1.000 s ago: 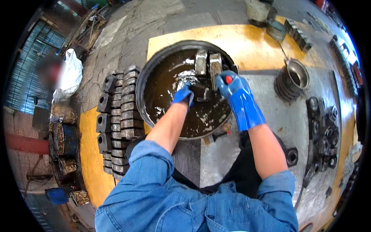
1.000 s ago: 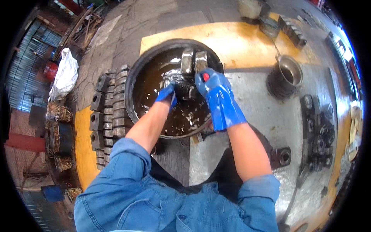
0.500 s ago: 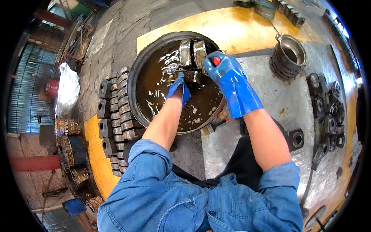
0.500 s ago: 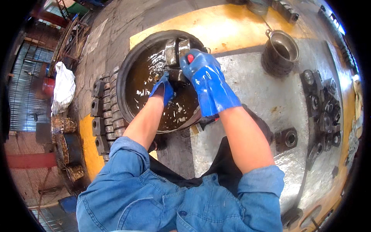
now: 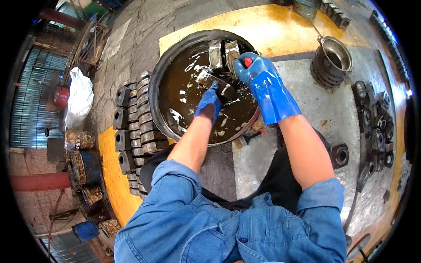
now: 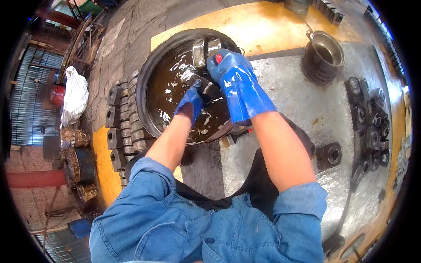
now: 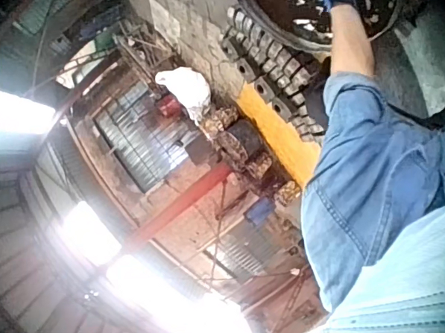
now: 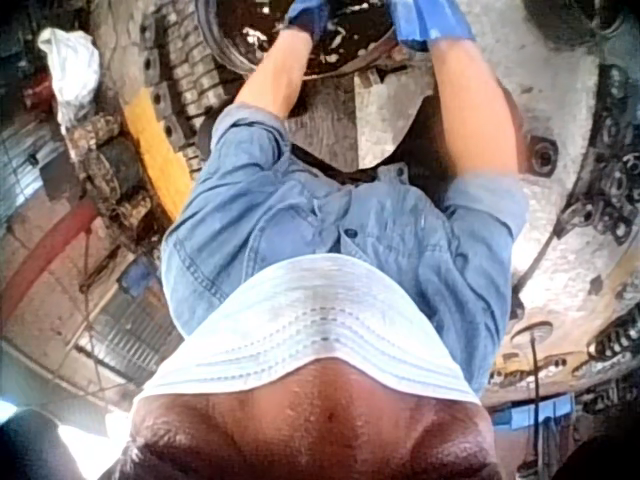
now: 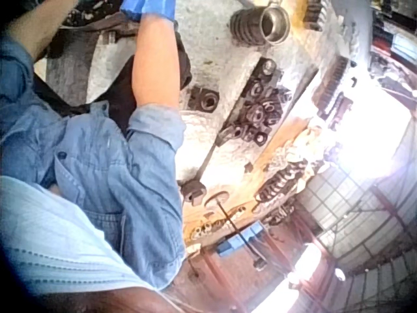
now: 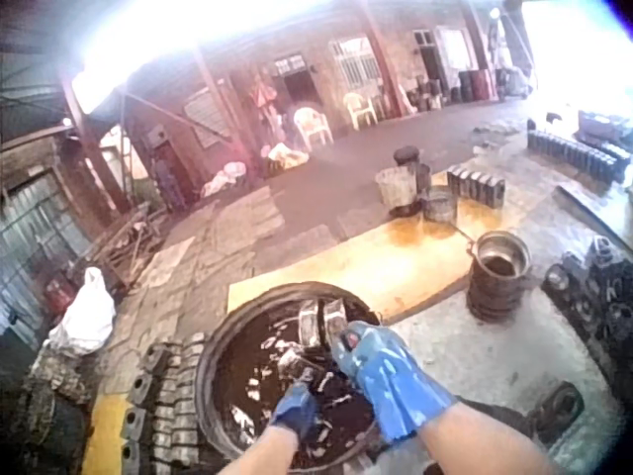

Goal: The person cleans metal components by dipping them into a bucket of dark liquid, scrubbing the surfaces with a brush, and turning them over by hand while wearing blue gloves.

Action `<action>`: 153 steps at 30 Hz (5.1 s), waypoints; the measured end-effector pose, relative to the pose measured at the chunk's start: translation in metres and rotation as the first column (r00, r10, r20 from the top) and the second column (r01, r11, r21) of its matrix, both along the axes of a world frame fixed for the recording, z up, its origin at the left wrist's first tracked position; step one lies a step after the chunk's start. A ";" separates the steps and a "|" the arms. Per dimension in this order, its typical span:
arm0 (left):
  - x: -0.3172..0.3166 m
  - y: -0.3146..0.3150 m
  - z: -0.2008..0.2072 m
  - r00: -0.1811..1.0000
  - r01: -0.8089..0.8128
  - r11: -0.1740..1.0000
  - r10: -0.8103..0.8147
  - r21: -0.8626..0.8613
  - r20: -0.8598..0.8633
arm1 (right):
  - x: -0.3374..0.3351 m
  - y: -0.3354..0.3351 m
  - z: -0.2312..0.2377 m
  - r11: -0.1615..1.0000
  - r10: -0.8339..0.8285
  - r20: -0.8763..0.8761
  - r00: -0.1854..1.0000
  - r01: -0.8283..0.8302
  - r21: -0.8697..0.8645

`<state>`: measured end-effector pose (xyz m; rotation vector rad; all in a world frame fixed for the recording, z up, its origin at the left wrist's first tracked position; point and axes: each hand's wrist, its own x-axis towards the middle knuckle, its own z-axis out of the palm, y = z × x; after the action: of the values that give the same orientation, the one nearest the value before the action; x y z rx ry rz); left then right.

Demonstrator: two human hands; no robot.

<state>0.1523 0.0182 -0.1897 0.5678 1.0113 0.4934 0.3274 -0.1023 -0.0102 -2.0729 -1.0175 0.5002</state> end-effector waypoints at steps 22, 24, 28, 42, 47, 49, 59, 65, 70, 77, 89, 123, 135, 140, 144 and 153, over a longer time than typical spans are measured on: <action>-0.088 0.005 0.039 0.560 0.756 0.386 0.034 0.528 -0.828 | -0.014 -0.005 0.007 0.992 0.073 0.036 0.997 -0.068 -0.107; -0.088 0.005 0.041 0.652 0.694 0.434 -0.039 0.575 -0.758 | -0.016 -0.008 0.006 0.990 0.090 0.039 0.995 -0.085 -0.113; -0.085 -0.008 0.048 0.691 0.622 0.610 -0.134 0.491 -0.710 | -0.016 -0.007 0.001 0.986 0.129 0.078 0.989 -0.120 -0.113; -0.045 0.019 0.103 0.551 0.812 0.555 -0.627 0.180 -0.551 | -0.011 -0.033 -0.004 0.963 -0.124 0.230 0.965 0.061 0.262; -0.067 0.102 0.034 0.935 0.347 0.876 -0.297 0.335 -0.192 | -0.029 -0.016 0.017 0.944 -0.085 0.131 0.988 0.038 0.328; -0.025 0.066 0.046 0.855 0.506 0.738 -0.360 0.447 -0.373 | -0.016 -0.032 0.012 0.949 -0.141 0.124 0.982 0.098 0.300; -0.016 0.066 0.009 0.901 0.290 0.805 -0.047 0.518 -0.432 | -0.011 -0.039 0.014 0.942 -0.109 0.146 0.983 0.055 0.330; -0.029 0.075 0.053 0.772 0.597 0.376 -0.027 0.709 -0.636 | 0.008 -0.066 0.033 0.962 -0.086 0.312 0.946 -0.003 0.274; -0.054 0.026 0.186 0.870 0.441 0.223 0.133 0.869 -0.475 | 0.030 -0.099 0.049 0.992 0.037 0.498 0.866 -0.092 0.087; -0.109 0.013 0.244 0.867 -0.306 0.919 0.162 0.248 0.471 | -0.040 0.002 -0.022 0.965 0.183 0.007 0.983 -0.181 0.187; -0.141 -0.010 0.201 0.662 -0.244 0.967 0.114 0.069 0.740 | -0.108 0.014 -0.026 0.948 0.295 -0.642 0.708 -0.131 0.291; -0.143 -0.028 0.177 0.581 -0.130 0.991 0.054 0.027 0.812 | -0.111 0.015 -0.033 0.949 0.314 -0.506 0.804 -0.244 0.202; -0.152 -0.029 0.180 0.605 -0.179 0.983 0.077 0.041 0.793 | -0.135 -0.022 -0.008 0.445 0.850 0.129 0.511 -0.566 -0.694; -0.151 -0.030 0.179 0.581 -0.133 0.989 0.027 0.062 0.814 | -0.130 -0.028 -0.022 0.353 0.886 0.051 0.461 -0.599 -0.718; -0.150 -0.033 0.179 0.587 -0.131 0.991 0.046 0.039 0.808 | -0.122 -0.035 -0.014 0.561 0.792 0.030 0.610 -0.708 -0.429; -0.153 -0.044 0.182 0.616 -0.139 0.990 0.087 -0.001 0.783 | -0.122 -0.013 -0.023 0.896 0.441 -0.477 0.760 -0.403 0.187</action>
<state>-0.0006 -0.0261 -0.0078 0.2745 0.1736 0.7990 0.2055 -0.1157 -0.0327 -1.5002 -1.1477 1.1588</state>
